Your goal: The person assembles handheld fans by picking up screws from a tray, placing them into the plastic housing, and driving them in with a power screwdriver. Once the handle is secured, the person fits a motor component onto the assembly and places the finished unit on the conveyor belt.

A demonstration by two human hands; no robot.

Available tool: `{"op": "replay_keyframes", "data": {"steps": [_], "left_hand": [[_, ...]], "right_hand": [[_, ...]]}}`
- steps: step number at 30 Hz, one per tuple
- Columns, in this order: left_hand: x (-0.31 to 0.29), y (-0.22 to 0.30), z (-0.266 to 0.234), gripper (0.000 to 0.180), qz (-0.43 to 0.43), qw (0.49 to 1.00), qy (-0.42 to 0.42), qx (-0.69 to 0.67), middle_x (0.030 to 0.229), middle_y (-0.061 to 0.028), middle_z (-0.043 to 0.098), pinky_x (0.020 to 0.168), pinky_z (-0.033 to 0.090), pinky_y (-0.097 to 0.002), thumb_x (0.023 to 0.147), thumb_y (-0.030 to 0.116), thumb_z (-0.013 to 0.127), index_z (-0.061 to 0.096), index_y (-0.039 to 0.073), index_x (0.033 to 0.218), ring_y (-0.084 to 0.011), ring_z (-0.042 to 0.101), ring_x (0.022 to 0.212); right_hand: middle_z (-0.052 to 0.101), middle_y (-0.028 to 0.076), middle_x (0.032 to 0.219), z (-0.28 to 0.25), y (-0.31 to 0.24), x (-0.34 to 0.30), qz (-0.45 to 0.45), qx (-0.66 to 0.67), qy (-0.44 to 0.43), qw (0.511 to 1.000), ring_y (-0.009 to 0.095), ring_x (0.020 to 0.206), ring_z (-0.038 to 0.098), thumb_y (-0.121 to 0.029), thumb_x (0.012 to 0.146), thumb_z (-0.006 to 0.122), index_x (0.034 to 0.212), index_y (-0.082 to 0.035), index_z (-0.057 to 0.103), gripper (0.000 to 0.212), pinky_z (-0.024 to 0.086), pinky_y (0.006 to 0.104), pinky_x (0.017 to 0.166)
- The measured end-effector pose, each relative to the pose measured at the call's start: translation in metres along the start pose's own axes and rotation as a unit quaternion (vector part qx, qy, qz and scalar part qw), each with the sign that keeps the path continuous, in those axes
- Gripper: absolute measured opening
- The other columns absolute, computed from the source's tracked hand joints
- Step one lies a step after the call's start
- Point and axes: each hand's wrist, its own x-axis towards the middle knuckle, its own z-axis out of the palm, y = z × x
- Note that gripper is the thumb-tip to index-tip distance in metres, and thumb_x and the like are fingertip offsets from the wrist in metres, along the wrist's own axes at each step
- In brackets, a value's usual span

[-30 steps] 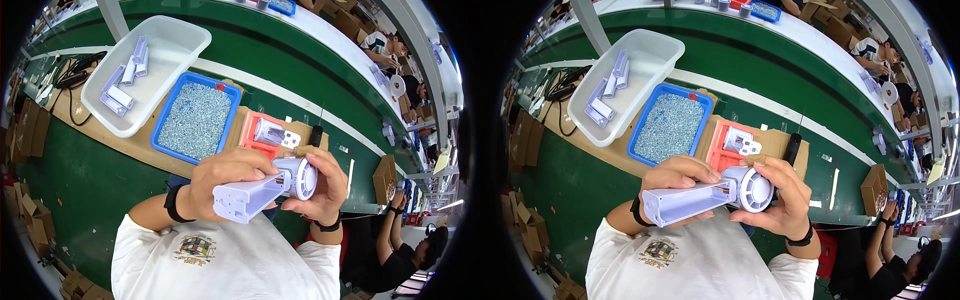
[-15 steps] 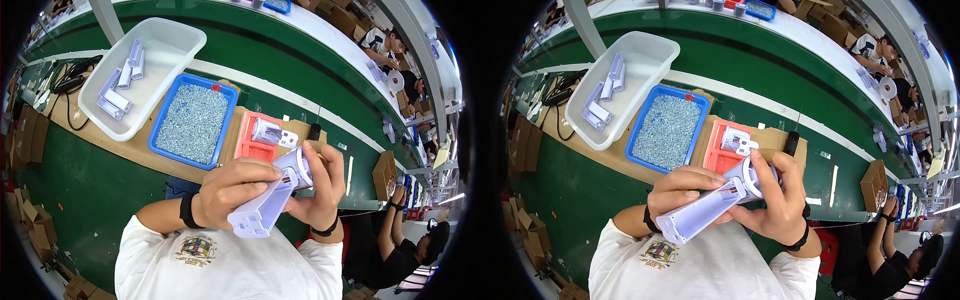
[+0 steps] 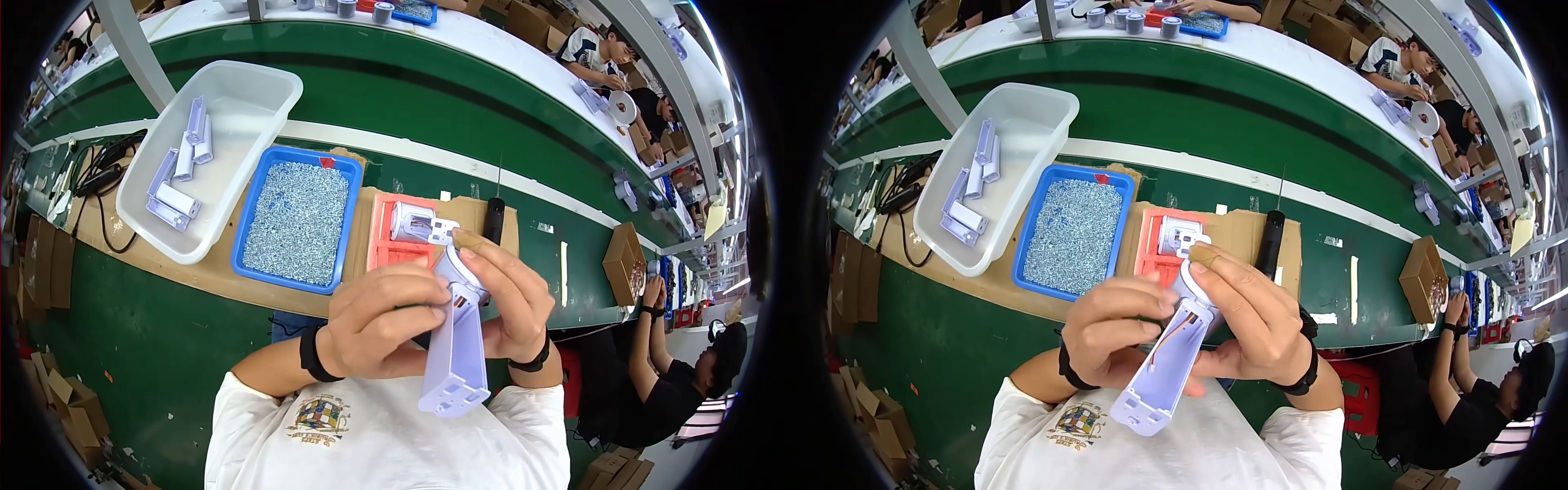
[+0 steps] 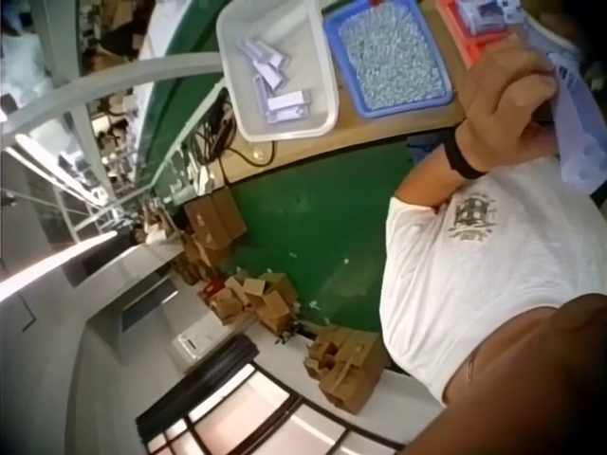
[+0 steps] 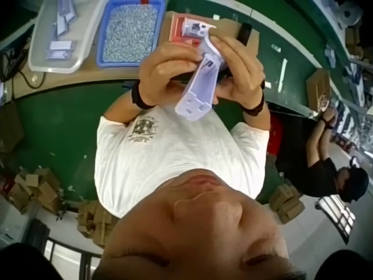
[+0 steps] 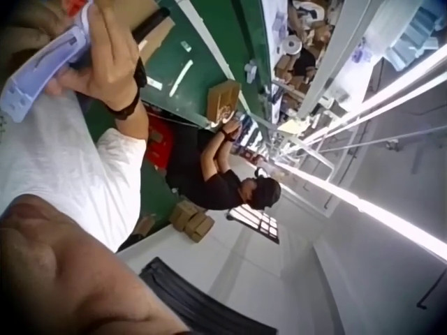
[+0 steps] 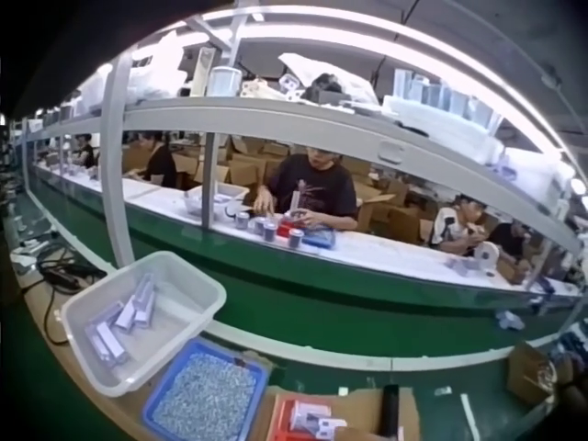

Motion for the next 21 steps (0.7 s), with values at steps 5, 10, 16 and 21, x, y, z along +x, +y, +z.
{"op": "replay_keyframes", "data": {"steps": [5, 10, 16, 21], "left_hand": [[-0.006, -0.013, -0.005, 0.064, -0.06, 0.995, -0.075, -0.006, 0.125, -0.0214, 0.064, 0.086, 0.062, -0.0369, 0.075, 0.01, 0.088, 0.058, -0.001, 0.131, -0.0342, 0.071, 0.105], [-0.02, -0.023, -0.003, 0.065, -0.041, 0.993, -0.107, 0.01, 0.124, -0.0256, 0.065, 0.088, 0.061, -0.0373, 0.076, 0.013, 0.089, 0.059, -0.002, 0.131, -0.0361, 0.071, 0.106], [-0.041, -0.017, -0.013, 0.066, -0.11, 0.983, -0.14, 0.046, 0.129, -0.0239, 0.061, 0.093, 0.058, -0.0411, 0.071, 0.012, 0.089, 0.061, -0.004, 0.128, -0.0372, 0.067, 0.112], [-0.066, -0.034, -0.026, 0.067, -0.228, 0.927, -0.224, 0.198, 0.136, -0.0209, 0.058, 0.098, 0.055, -0.0451, 0.068, 0.013, 0.089, 0.061, -0.004, 0.127, -0.0377, 0.062, 0.119]], "right_hand": [[0.062, 0.03, 0.127, -0.001, 0.013, -0.01, 0.001, 0.117, -0.041, 0.992, 0.041, 0.107, 0.069, -0.027, 0.078, 0.088, 0.136, 0.011, 0.054, 0.077, 0.058, 0.0432, 0.087], [0.058, 0.028, 0.13, -0.005, -0.015, -0.009, 0.068, -0.006, -0.04, 0.997, 0.037, 0.108, 0.065, -0.032, 0.079, 0.089, 0.148, 0.007, 0.039, 0.094, 0.054, 0.042, 0.088], [0.063, 0.016, 0.121, 0.004, 0.002, -0.036, 0.273, 0.167, -0.093, 0.943, 0.026, 0.109, 0.068, -0.03, 0.07, 0.097, 0.139, 0.003, 0.049, 0.091, 0.053, 0.0362, 0.094], [0.063, 0.018, 0.117, 0.025, 0.022, -0.03, 0.234, 0.1, -0.158, 0.954, 0.032, 0.102, 0.068, -0.02, 0.07, 0.095, 0.136, 0.001, 0.054, 0.081, 0.056, 0.0415, 0.088]]}}
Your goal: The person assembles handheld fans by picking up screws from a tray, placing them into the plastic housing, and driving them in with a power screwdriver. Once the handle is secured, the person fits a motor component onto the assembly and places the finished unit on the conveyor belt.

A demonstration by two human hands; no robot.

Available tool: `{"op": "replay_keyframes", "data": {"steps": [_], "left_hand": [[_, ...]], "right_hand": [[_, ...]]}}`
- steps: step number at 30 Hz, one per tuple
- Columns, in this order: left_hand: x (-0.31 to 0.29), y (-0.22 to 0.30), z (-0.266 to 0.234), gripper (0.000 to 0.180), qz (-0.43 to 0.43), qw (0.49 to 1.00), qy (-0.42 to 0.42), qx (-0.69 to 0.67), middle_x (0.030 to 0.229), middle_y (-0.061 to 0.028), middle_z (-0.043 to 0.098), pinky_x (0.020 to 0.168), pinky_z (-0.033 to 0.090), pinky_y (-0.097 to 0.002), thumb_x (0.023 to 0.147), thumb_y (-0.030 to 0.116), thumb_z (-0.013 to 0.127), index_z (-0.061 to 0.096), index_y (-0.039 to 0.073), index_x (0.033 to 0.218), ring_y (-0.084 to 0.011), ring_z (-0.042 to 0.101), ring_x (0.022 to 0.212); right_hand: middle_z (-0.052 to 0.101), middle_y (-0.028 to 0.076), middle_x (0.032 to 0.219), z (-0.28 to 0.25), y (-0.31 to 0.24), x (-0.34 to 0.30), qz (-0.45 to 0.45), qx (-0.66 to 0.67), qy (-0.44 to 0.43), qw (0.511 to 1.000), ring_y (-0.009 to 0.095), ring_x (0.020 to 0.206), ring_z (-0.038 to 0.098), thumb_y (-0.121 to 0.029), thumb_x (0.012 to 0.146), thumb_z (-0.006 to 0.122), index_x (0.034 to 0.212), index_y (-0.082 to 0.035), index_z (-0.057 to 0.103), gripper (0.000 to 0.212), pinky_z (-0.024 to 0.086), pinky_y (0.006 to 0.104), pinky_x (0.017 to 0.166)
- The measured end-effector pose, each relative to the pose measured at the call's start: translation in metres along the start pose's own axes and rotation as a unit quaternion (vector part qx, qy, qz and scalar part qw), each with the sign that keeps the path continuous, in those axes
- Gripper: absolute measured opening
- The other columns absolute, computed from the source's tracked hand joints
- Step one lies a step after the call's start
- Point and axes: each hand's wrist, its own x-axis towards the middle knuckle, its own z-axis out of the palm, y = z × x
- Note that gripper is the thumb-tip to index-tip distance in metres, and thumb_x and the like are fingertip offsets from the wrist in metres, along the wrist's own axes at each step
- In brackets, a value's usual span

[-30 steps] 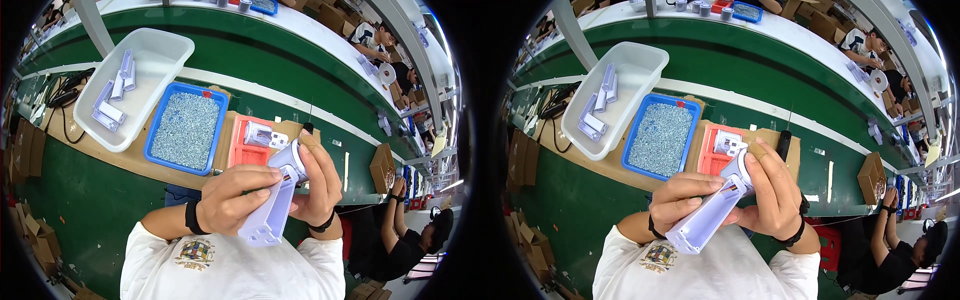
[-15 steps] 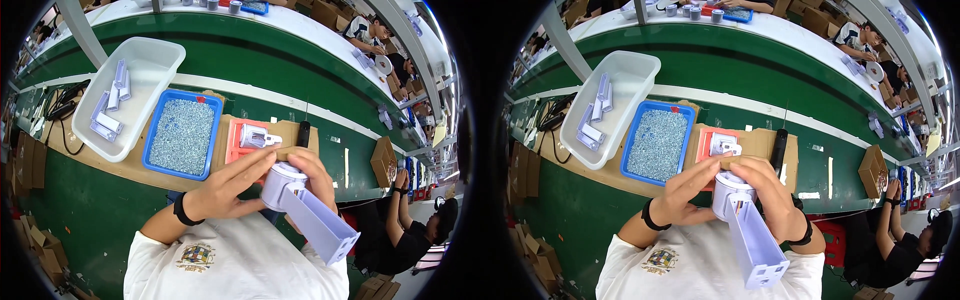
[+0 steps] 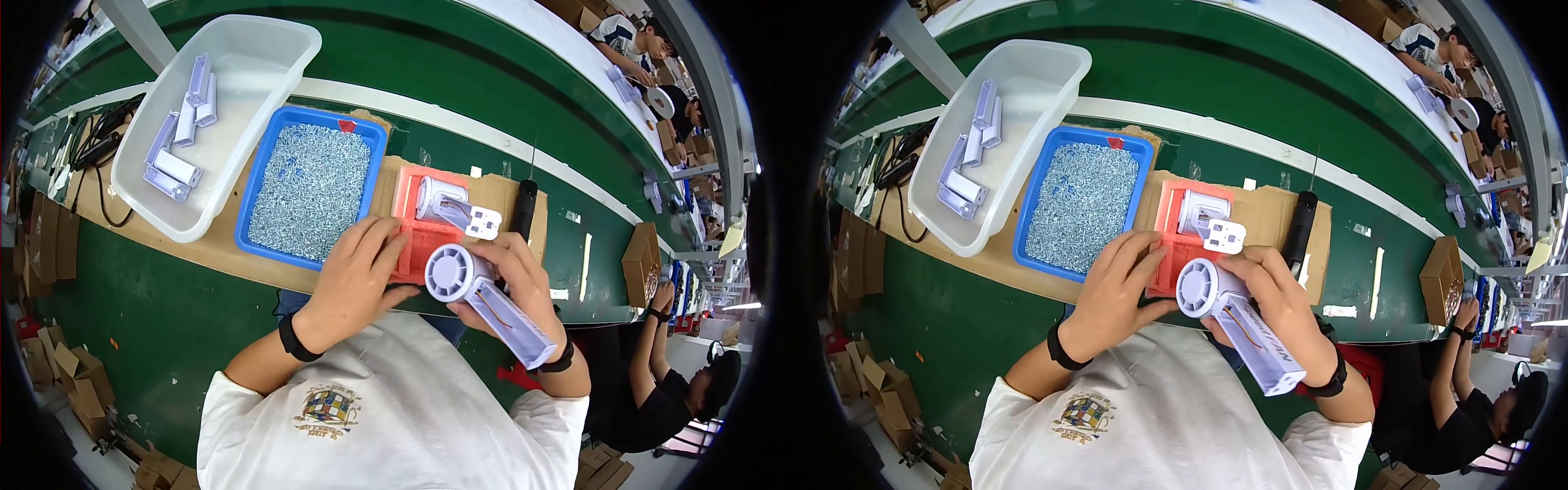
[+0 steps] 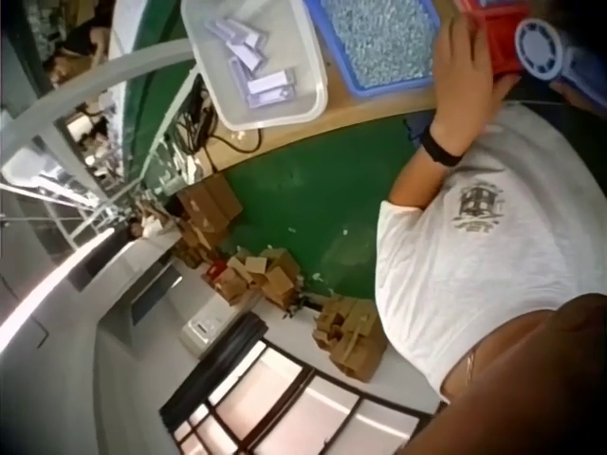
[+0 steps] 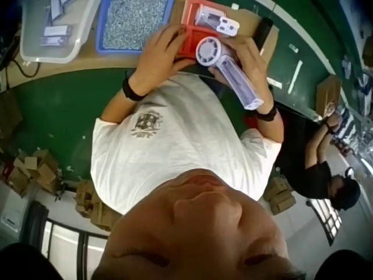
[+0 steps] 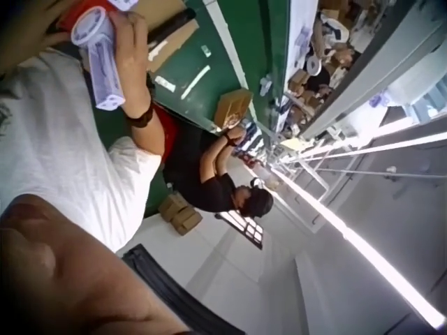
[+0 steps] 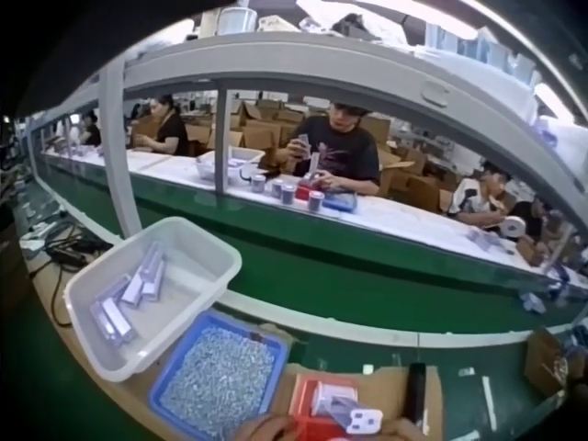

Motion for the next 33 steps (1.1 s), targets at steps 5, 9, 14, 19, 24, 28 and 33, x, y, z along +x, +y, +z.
{"op": "replay_keyframes", "data": {"steps": [5, 9, 14, 19, 24, 28, 33], "left_hand": [[-0.007, -0.013, 0.007, 0.064, -0.014, 1.0, 0.001, -0.009, 0.137, -0.0196, 0.059, 0.099, 0.055, -0.0446, 0.07, 0.012, 0.088, 0.062, -0.005, 0.126, -0.0386, 0.062, 0.12], [-0.006, -0.015, 0.008, 0.059, -0.001, 1.0, -0.009, -0.013, 0.138, -0.0218, 0.056, 0.1, 0.054, -0.045, 0.073, 0.009, 0.082, 0.06, -0.008, 0.125, -0.0393, 0.061, 0.121], [-0.007, -0.013, 0.01, 0.063, -0.023, 1.0, 0.001, -0.02, 0.139, -0.02, 0.058, 0.1, 0.055, -0.0452, 0.07, 0.011, 0.088, 0.062, -0.006, 0.125, -0.0385, 0.062, 0.122], [-0.004, -0.008, 0.006, 0.058, -0.031, 0.999, -0.025, -0.001, 0.138, -0.02, 0.058, 0.099, 0.055, -0.0448, 0.073, 0.012, 0.086, 0.063, -0.006, 0.124, -0.0387, 0.062, 0.121], [-0.01, 0.001, -0.03, 0.047, -0.06, 0.995, -0.055, 0.06, 0.13, -0.0195, 0.06, 0.093, 0.055, -0.0441, 0.079, 0.009, 0.08, 0.063, -0.004, 0.121, -0.0373, 0.064, 0.114], [-0.014, -0.031, -0.052, 0.028, -0.091, 0.969, -0.056, 0.222, 0.111, -0.0125, 0.066, 0.081, 0.055, -0.0423, 0.081, 0.005, 0.076, 0.071, 0.001, 0.108, -0.033, 0.066, 0.098], [-0.008, -0.046, -0.058, 0.013, -0.092, 0.972, -0.055, 0.212, 0.097, -0.005, 0.067, 0.075, 0.055, -0.041, 0.08, 0.004, 0.076, 0.077, 0.005, 0.093, -0.029, 0.066, 0.088]], "right_hand": [[0.064, 0.021, 0.116, 0.024, 0.036, 0.015, -0.084, -0.059, 0.031, 0.994, 0.038, 0.103, 0.066, -0.015, 0.072, 0.091, 0.129, -0.002, 0.063, 0.065, 0.056, 0.0438, 0.09], [0.065, 0.019, 0.13, 0.027, 0.032, 0.018, -0.057, -0.078, -0.029, 0.995, 0.038, 0.11, 0.067, -0.014, 0.072, 0.093, 0.128, -0.003, 0.065, 0.064, 0.055, 0.0419, 0.094], [0.065, 0.017, 0.119, 0.035, 0.039, 0.019, 0.002, 0.021, -0.029, 0.999, 0.036, 0.109, 0.063, -0.022, 0.076, 0.089, 0.128, -0.004, 0.07, 0.058, 0.053, 0.0458, 0.085], [0.064, 0.013, 0.125, 0.022, 0.024, 0.019, -0.024, -0.107, -0.035, 0.993, 0.034, 0.113, 0.062, -0.024, 0.075, 0.09, 0.129, -0.005, 0.069, 0.061, 0.051, 0.0445, 0.093], [0.064, 0.01, 0.131, -0.037, 0.011, 0.009, 0.032, -0.174, -0.16, 0.971, 0.034, 0.127, 0.056, -0.014, 0.072, 0.085, 0.129, -0.008, 0.067, 0.06, 0.046, 0.0457, 0.107], [0.065, 0.01, 0.128, -0.053, 0.073, -0.016, -0.138, -0.455, -0.123, 0.871, 0.032, 0.128, 0.058, -0.009, 0.075, 0.076, 0.122, -0.009, 0.067, 0.048, 0.046, 0.0476, 0.109], [0.065, 0.01, 0.127, -0.052, 0.109, -0.009, -0.23, -0.409, -0.143, 0.872, 0.031, 0.131, 0.057, -0.009, 0.081, 0.068, 0.114, -0.01, 0.067, 0.033, 0.043, 0.0492, 0.115]]}}
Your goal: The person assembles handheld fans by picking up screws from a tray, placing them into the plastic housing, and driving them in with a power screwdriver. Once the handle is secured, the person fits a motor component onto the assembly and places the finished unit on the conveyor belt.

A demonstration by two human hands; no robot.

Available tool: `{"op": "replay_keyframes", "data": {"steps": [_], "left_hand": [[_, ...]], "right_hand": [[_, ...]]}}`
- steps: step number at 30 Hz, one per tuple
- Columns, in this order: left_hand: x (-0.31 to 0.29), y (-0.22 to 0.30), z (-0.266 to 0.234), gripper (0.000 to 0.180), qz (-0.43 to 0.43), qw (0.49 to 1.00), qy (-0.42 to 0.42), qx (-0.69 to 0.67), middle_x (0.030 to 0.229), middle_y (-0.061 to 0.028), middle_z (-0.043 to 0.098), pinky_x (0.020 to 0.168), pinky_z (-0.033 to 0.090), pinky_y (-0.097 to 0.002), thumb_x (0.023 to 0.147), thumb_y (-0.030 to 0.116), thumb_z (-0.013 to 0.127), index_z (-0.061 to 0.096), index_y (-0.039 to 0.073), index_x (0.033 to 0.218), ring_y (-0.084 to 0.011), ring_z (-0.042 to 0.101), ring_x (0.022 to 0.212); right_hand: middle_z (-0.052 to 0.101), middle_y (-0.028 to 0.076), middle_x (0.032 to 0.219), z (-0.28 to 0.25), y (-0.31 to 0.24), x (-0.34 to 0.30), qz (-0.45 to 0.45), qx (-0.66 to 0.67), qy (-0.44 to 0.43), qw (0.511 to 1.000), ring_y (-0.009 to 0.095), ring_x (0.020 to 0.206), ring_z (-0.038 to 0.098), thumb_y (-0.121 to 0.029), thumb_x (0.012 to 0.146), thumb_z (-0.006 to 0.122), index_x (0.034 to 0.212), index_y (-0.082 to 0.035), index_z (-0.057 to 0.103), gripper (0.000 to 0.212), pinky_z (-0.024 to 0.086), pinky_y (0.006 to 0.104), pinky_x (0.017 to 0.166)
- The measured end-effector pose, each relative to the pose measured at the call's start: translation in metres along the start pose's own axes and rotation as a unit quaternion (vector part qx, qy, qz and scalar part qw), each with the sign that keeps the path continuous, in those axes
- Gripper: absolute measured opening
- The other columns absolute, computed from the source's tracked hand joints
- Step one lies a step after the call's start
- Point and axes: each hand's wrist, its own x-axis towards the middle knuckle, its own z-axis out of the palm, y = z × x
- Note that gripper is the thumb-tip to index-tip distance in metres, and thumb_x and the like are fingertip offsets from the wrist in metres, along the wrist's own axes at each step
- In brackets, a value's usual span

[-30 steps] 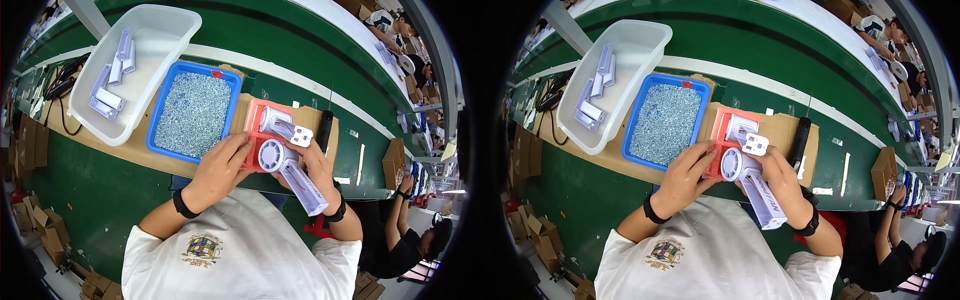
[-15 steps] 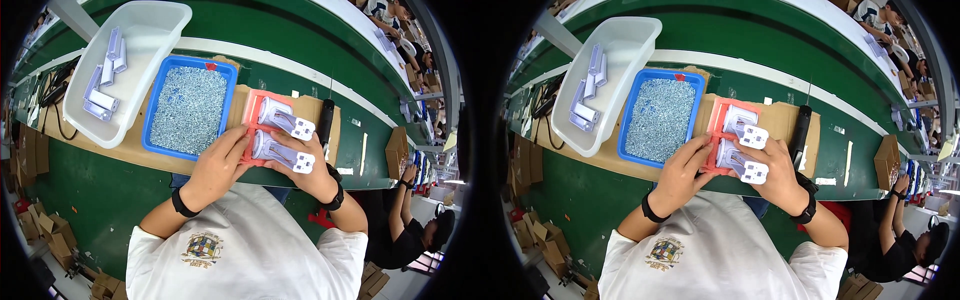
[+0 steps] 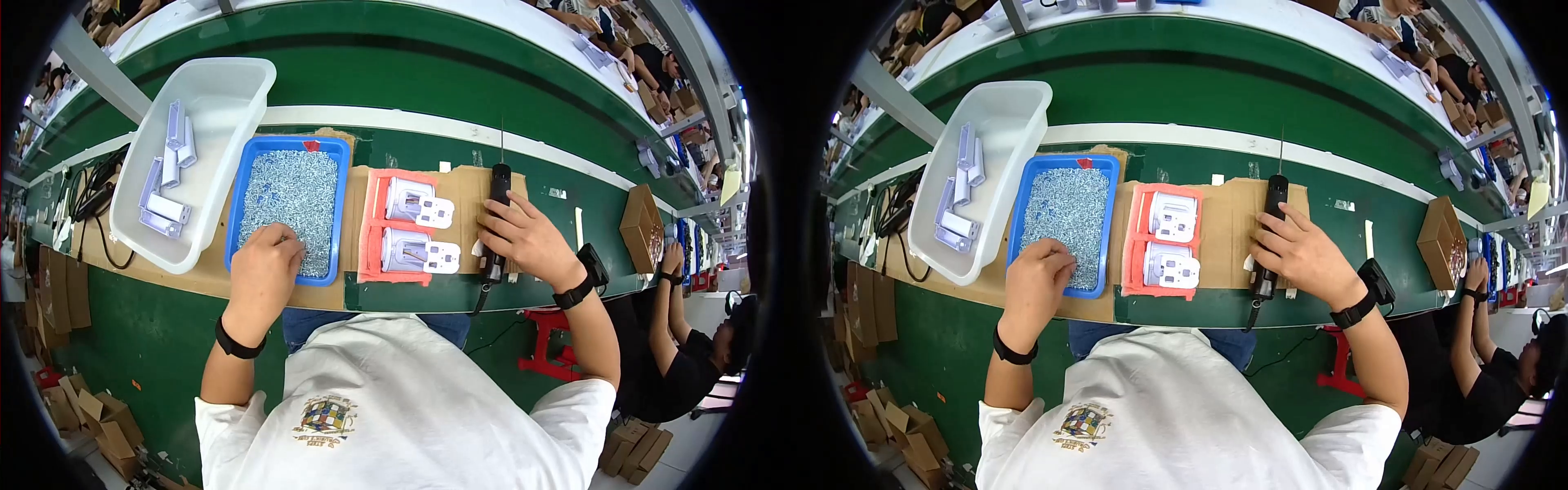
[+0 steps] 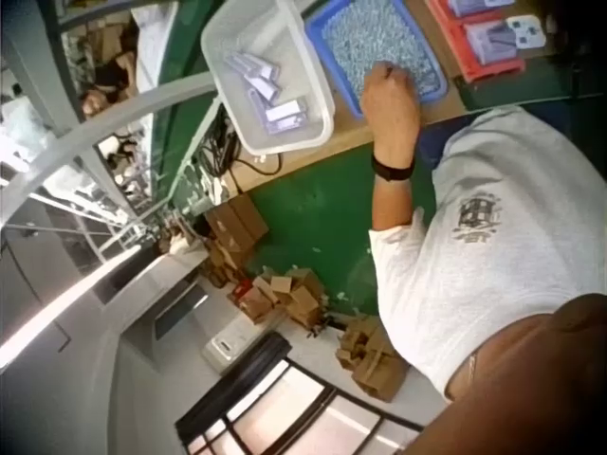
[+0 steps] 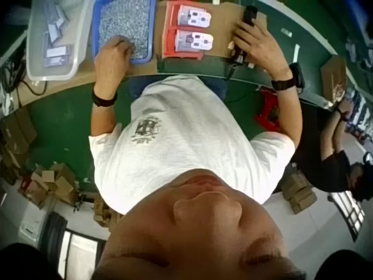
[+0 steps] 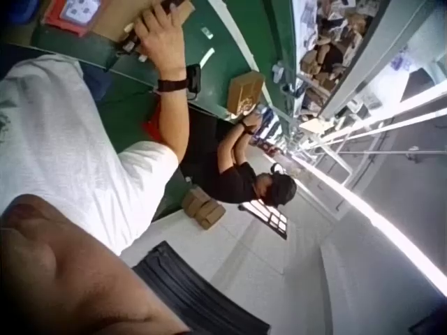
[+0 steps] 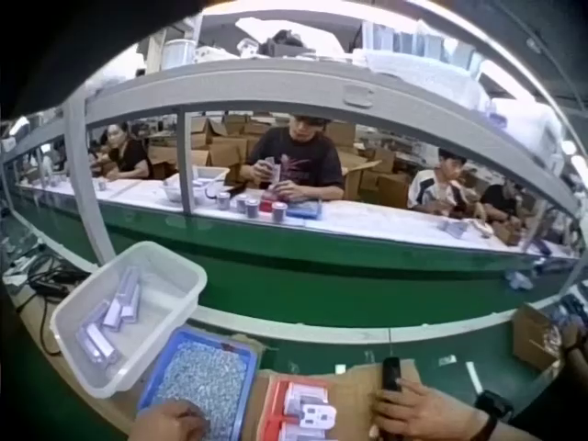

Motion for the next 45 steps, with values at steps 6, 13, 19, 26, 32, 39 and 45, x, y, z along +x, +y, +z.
{"op": "replay_keyframes", "data": {"steps": [6, 13, 19, 26, 32, 39, 45], "left_hand": [[-0.001, -0.008, -0.002, 0.006, -0.016, 0.998, 0.058, -0.037, 0.092, -0.0058, 0.074, 0.07, 0.056, -0.0396, 0.08, 0.003, 0.077, 0.077, 0.004, 0.086, -0.027, 0.07, 0.082], [0.003, -0.012, -0.001, 0.005, -0.024, 0.995, 0.054, -0.079, 0.09, -0.0092, 0.076, 0.067, 0.056, -0.038, 0.082, 0.004, 0.077, 0.076, 0.003, 0.087, -0.0287, 0.071, 0.076], [0.002, -0.012, 0.0, 0.005, -0.049, 0.99, 0.067, -0.112, 0.087, -0.0113, 0.075, 0.067, 0.057, -0.0364, 0.083, 0.002, 0.076, 0.074, 0.002, 0.088, -0.0286, 0.072, 0.075], [-0.002, -0.009, 0.006, 0.013, -0.037, 0.967, 0.107, -0.23, 0.088, -0.0128, 0.075, 0.065, 0.057, -0.0329, 0.08, -0.007, 0.073, 0.073, 0.001, 0.091, -0.0268, 0.073, 0.075], [0.007, -0.008, 0.004, 0.013, -0.012, 0.974, 0.06, -0.219, 0.09, -0.0131, 0.074, 0.065, 0.057, -0.0331, 0.082, -0.007, 0.073, 0.072, 0.0, 0.093, -0.0266, 0.072, 0.074], [0.006, -0.001, 0.006, 0.01, -0.02, 0.98, 0.03, -0.198, 0.089, -0.0141, 0.07, 0.066, 0.054, -0.0321, 0.085, -0.008, 0.073, 0.068, -0.005, 0.092, -0.0255, 0.068, 0.073], [-0.003, 0.001, 0.003, 0.011, 0.003, 0.981, 0.014, -0.193, 0.088, -0.0143, 0.07, 0.066, 0.054, -0.0337, 0.084, -0.007, 0.075, 0.067, -0.005, 0.091, -0.0267, 0.068, 0.073]], "right_hand": [[0.063, 0.016, 0.126, -0.021, 0.002, -0.036, 0.091, 0.306, 0.223, 0.921, 0.041, 0.129, 0.057, -0.011, 0.086, 0.077, 0.131, -0.017, 0.057, 0.05, 0.036, 0.0632, 0.118], [0.062, 0.017, 0.122, -0.012, -0.003, -0.036, 0.107, 0.375, 0.453, 0.802, 0.038, 0.113, 0.062, -0.01, 0.086, 0.082, 0.146, -0.026, 0.043, 0.072, 0.042, 0.0652, 0.11], [0.06, 0.015, 0.116, -0.022, 0.018, 0.005, 0.036, 0.234, 0.259, 0.936, 0.031, 0.096, 0.064, -0.016, 0.085, 0.084, 0.155, -0.031, 0.033, 0.088, 0.049, 0.0614, 0.103], [0.061, 0.015, 0.106, -0.01, -0.015, -0.023, 0.132, 0.395, 0.445, 0.793, 0.026, 0.082, 0.061, -0.036, 0.087, 0.084, 0.158, -0.018, 0.028, 0.092, 0.056, 0.0477, 0.088], [0.06, 0.014, 0.109, -0.045, -0.041, -0.072, 0.146, 0.413, 0.485, 0.757, 0.024, 0.079, 0.062, -0.041, 0.084, 0.086, 0.149, -0.002, 0.037, 0.09, 0.052, 0.0348, 0.07], [0.058, 0.019, 0.133, -0.053, -0.062, -0.034, 0.255, 0.343, 0.065, 0.902, 0.033, 0.083, 0.07, -0.01, 0.066, 0.081, 0.119, -0.002, 0.067, 0.055, 0.058, 0.0393, 0.072], [0.056, 0.017, 0.139, -0.021, -0.048, -0.027, 0.25, 0.324, -0.094, 0.908, 0.039, 0.092, 0.07, -0.01, 0.067, 0.078, 0.122, -0.002, 0.067, 0.057, 0.058, 0.0453, 0.078]]}}
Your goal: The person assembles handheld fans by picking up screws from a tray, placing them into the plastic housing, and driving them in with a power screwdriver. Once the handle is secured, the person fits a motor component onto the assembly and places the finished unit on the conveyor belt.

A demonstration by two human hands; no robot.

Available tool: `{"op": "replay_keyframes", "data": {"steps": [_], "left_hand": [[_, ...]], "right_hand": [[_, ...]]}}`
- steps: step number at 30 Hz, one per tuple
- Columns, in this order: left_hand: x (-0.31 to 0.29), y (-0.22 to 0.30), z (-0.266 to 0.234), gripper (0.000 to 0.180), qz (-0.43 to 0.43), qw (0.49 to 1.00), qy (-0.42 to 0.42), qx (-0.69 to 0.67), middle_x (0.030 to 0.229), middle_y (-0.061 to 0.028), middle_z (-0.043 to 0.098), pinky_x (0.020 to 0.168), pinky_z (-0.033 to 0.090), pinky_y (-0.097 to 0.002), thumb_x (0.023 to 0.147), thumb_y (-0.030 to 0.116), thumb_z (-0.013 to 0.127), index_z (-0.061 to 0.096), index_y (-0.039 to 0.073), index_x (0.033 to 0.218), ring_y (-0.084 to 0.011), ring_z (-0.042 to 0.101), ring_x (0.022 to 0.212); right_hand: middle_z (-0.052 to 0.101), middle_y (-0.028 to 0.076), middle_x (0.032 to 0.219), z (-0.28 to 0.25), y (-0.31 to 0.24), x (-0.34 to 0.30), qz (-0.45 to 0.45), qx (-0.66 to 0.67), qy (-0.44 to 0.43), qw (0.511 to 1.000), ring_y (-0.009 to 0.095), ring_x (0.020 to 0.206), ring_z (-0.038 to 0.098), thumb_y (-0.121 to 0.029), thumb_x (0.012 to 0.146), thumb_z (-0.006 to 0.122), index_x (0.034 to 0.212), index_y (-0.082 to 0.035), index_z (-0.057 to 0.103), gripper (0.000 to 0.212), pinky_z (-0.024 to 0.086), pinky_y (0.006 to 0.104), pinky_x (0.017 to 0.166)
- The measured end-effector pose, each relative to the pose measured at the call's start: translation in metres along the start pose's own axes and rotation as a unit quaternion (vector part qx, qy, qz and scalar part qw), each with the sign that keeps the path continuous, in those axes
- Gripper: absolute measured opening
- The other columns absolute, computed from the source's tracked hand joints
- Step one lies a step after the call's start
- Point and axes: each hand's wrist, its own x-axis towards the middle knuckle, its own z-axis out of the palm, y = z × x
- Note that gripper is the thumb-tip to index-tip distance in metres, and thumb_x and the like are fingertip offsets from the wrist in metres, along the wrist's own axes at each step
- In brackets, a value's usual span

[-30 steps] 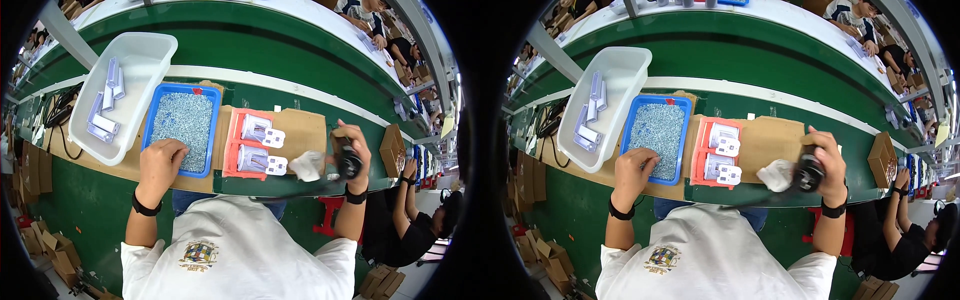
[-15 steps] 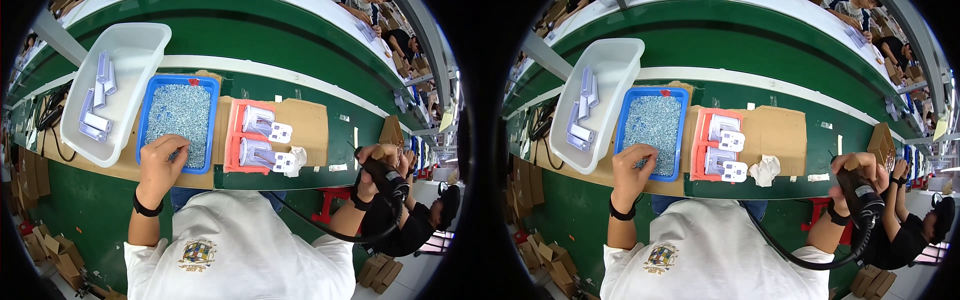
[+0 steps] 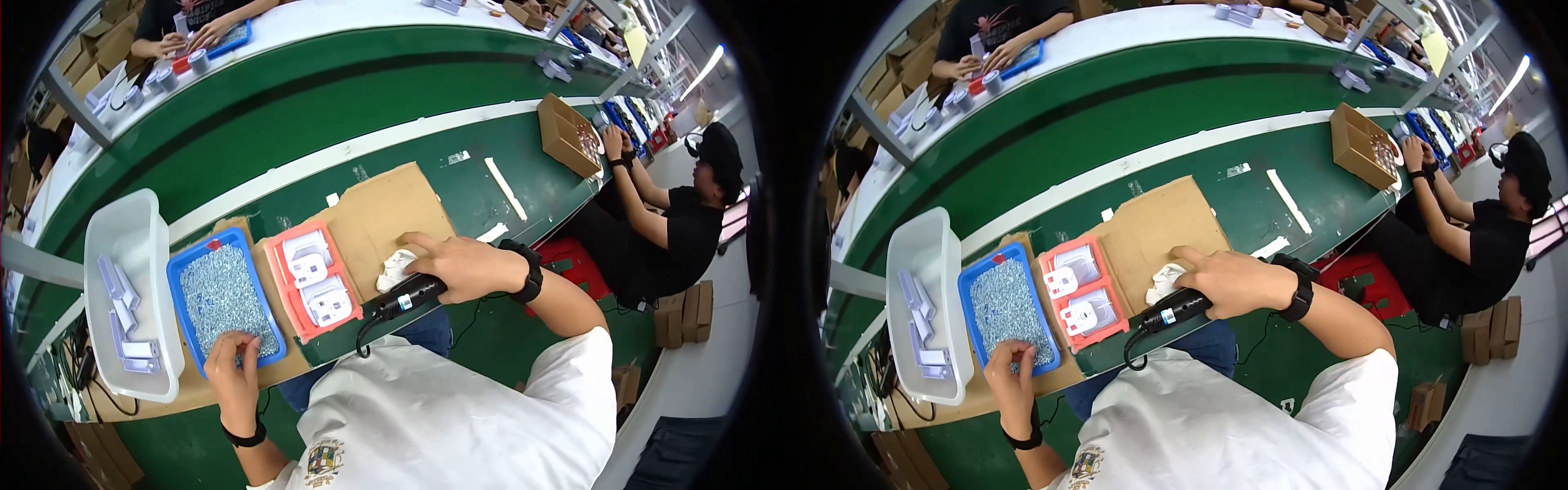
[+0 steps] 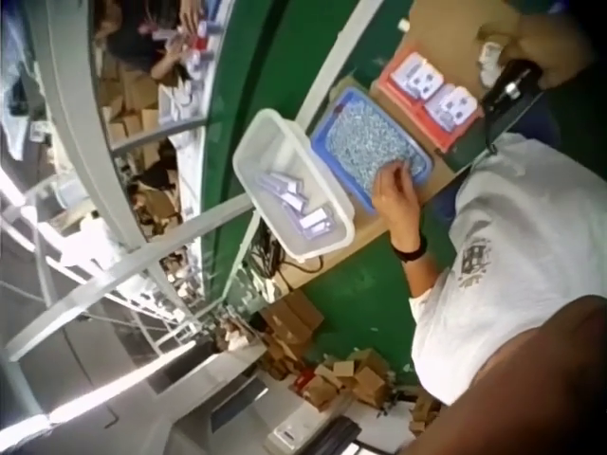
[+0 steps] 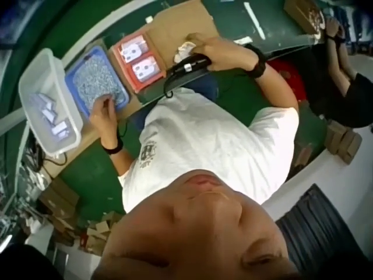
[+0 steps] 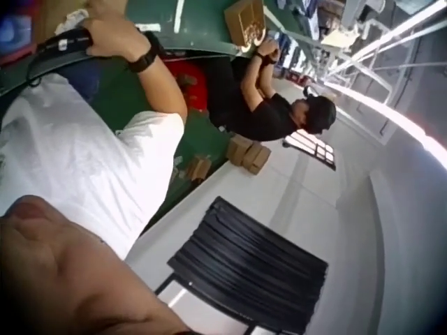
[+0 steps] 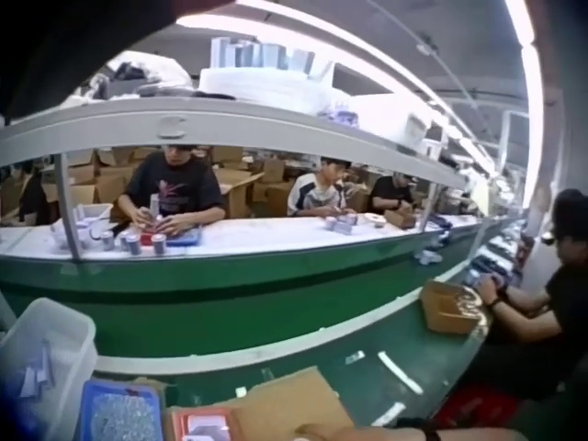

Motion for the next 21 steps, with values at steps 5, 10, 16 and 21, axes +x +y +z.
{"op": "replay_keyframes", "data": {"steps": [5, 10, 16, 21], "left_hand": [[-0.002, 0.0, -0.001, 0.008, -0.011, 0.999, 0.044, -0.027, 0.086, -0.0139, 0.071, 0.068, 0.054, -0.0304, 0.084, -0.008, 0.075, 0.069, -0.006, 0.09, -0.0232, 0.069, 0.073], [-0.003, 0.004, -0.003, 0.007, -0.011, 0.997, 0.066, -0.04, 0.087, -0.014, 0.073, 0.069, 0.054, -0.0287, 0.083, -0.008, 0.077, 0.072, -0.006, 0.088, -0.0224, 0.07, 0.075], [-0.006, 0.011, -0.003, 0.01, 0.001, 0.996, 0.091, -0.024, 0.088, -0.0141, 0.074, 0.069, 0.055, -0.029, 0.081, -0.008, 0.077, 0.074, -0.005, 0.09, -0.0228, 0.071, 0.077], [-0.005, 0.022, 0.005, 0.015, 0.014, 0.993, 0.087, -0.083, 0.088, -0.0139, 0.074, 0.066, 0.054, -0.0293, 0.08, -0.008, 0.079, 0.076, -0.004, 0.093, -0.0223, 0.071, 0.076]], "right_hand": [[0.057, 0.013, 0.138, -0.025, 0.011, -0.015, -0.004, 0.024, 0.048, 0.999, 0.036, 0.097, 0.07, -0.008, 0.064, 0.078, 0.123, -0.002, 0.066, 0.061, 0.058, 0.0443, 0.082], [0.058, 0.015, 0.138, -0.066, 0.031, -0.072, 0.083, 0.0, 0.246, 0.966, 0.037, 0.1, 0.067, -0.004, 0.06, 0.074, 0.128, -0.002, 0.06, 0.069, 0.055, 0.0394, 0.086], [0.061, 0.017, 0.119, -0.064, 0.036, -0.107, 0.134, -0.023, 0.381, 0.915, 0.029, 0.101, 0.066, 0.006, 0.064, 0.074, 0.132, 0.0, 0.049, 0.072, 0.054, 0.035, 0.086], [0.059, 0.008, 0.102, -0.039, 0.016, -0.14, 0.026, 0.061, 0.609, 0.791, 0.022, 0.088, 0.061, -0.032, 0.085, 0.083, 0.128, -0.008, 0.052, 0.059, 0.051, 0.0347, 0.081]]}}
